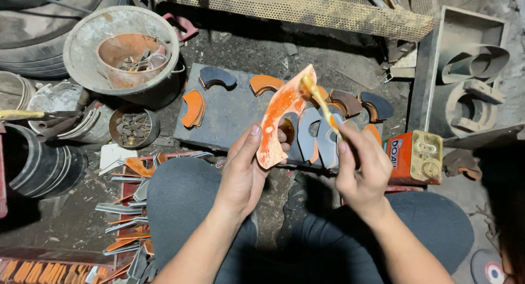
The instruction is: The person sits on the floor and uses a toothbrush to apply orange paint to curved brake shoes. They repeatedly dip the brush into a small container of paint and coat each shoe, placing finished pieces into a red crate.
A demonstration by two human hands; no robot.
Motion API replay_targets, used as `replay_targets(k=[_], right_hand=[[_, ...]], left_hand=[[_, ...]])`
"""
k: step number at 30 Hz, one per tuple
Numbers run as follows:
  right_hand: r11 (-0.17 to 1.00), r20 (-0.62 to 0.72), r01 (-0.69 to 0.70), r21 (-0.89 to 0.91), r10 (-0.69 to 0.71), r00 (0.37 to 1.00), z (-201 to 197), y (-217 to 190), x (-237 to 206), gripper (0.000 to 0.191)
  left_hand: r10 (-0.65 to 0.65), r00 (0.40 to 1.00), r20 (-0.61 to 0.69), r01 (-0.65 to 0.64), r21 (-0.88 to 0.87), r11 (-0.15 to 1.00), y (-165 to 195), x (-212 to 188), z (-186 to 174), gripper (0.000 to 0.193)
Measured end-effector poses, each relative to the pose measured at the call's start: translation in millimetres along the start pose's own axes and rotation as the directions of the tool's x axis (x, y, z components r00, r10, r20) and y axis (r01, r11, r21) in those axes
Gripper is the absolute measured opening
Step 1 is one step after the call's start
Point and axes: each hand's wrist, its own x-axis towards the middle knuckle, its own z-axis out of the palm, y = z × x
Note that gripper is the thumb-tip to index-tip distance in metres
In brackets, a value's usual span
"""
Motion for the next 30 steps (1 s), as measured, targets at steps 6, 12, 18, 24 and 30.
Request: replay_targets(k=[6,12,18,24,30], right_hand=[[0.998,0.088,0.069,-0.005,-0.068,0.994,2.6,-0.6,-3.1,0.029],[0.999,-0.012,0.033,-0.03,-0.034,0.999,2.0,0.3,-5.1,0.03],[0.998,0.034,0.057,-0.042,-0.056,0.998,4.1,0.7,-5.8,0.032],[0.984,0.053,0.177,-0.01,-0.176,0.983,4.0,5.3,-12.7,0.034],[0.996,0.023,0.045,-0.078,-0.044,0.999,6.5,4.7,-10.9,0.031]], left_hand=[[0.017,0.999,0.03,-0.019,0.043,0.999,-1.8,-2.1,0.8,0.044],[-0.006,1.0,-0.004,0.006,0.032,0.999,-1.5,0.9,1.2,0.044],[0.012,1.0,-0.001,-0.012,0.031,0.999,-1.3,-1.2,1.6,0.044],[0.027,1.0,0.01,-0.027,0.002,1.0,-3.9,-0.8,1.3,0.045],[0.049,0.999,0.019,-0.049,-0.016,0.999,-3.6,-0.6,0.4,0.045]])
